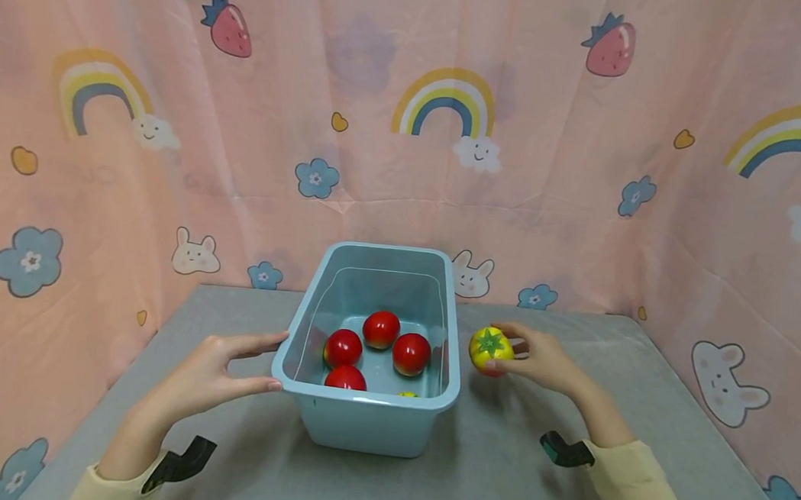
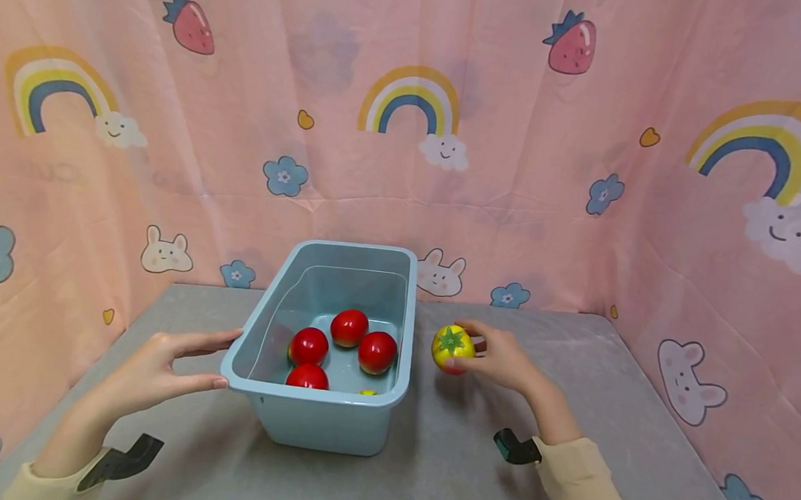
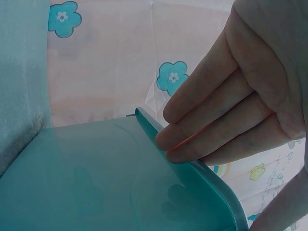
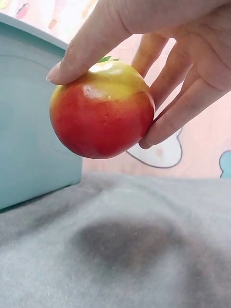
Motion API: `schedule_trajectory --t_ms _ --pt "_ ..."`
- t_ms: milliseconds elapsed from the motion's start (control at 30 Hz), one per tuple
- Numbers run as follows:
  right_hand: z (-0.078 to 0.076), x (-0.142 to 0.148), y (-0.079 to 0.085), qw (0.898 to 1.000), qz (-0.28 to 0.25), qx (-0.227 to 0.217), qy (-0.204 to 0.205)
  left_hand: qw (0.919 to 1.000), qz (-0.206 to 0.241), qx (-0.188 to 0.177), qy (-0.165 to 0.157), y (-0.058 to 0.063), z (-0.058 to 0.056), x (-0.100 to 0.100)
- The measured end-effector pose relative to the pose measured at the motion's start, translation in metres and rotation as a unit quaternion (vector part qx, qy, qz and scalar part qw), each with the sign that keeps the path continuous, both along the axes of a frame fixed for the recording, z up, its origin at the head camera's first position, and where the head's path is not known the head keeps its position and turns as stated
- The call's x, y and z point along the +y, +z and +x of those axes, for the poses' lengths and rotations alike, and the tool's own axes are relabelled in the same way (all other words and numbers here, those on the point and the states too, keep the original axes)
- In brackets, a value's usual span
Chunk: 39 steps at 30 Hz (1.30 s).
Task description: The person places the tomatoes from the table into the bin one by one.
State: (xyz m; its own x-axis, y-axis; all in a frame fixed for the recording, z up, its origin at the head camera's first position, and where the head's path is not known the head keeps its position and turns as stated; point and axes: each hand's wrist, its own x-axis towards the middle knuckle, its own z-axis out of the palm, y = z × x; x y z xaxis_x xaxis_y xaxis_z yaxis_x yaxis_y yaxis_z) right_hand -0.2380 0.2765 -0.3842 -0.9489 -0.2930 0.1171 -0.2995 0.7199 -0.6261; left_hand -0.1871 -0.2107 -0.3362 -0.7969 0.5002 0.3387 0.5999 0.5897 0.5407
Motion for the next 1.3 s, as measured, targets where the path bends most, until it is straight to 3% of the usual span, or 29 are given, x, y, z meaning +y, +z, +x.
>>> schedule_trajectory --t_ms 1300 --pt "0.015 -0.012 0.052 0.999 0.011 0.034 0.018 1.0000 -0.003 -0.005 0.006 0.000 -0.001 0.000"
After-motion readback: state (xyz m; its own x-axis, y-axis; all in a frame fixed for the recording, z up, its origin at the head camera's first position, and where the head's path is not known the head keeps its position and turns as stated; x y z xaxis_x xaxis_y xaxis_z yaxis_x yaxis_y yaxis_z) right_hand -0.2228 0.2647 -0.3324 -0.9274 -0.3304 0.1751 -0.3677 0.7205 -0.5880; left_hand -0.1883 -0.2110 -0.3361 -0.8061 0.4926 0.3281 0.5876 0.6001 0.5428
